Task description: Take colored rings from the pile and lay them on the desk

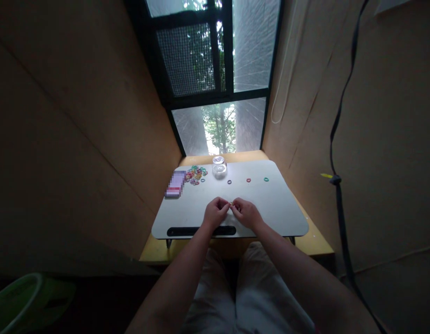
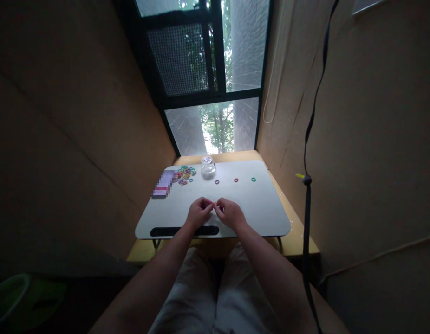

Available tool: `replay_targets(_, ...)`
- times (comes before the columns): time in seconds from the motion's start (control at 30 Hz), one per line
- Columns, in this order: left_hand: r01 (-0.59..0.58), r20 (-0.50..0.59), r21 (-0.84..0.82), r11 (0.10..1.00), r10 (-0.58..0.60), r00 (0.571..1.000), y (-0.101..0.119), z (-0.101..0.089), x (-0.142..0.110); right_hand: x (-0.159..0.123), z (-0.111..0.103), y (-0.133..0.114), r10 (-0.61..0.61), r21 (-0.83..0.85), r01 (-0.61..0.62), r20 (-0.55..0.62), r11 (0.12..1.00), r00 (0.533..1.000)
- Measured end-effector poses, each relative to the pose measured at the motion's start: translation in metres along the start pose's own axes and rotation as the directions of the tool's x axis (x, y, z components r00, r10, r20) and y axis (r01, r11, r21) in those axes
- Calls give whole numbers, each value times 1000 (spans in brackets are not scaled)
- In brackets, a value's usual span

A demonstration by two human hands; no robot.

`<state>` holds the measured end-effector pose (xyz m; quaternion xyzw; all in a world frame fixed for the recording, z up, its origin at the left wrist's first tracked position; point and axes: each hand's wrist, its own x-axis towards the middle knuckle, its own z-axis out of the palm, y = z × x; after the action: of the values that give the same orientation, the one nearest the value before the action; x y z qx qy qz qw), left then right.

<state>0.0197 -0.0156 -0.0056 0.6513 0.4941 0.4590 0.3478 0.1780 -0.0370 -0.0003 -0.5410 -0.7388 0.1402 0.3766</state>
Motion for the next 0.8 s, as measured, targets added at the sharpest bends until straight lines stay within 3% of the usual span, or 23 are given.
replay_targets(0.8,-86,136,81,993,74,988,5,0,-6,1,3,4,23,-16,-23,-13,1000,1000)
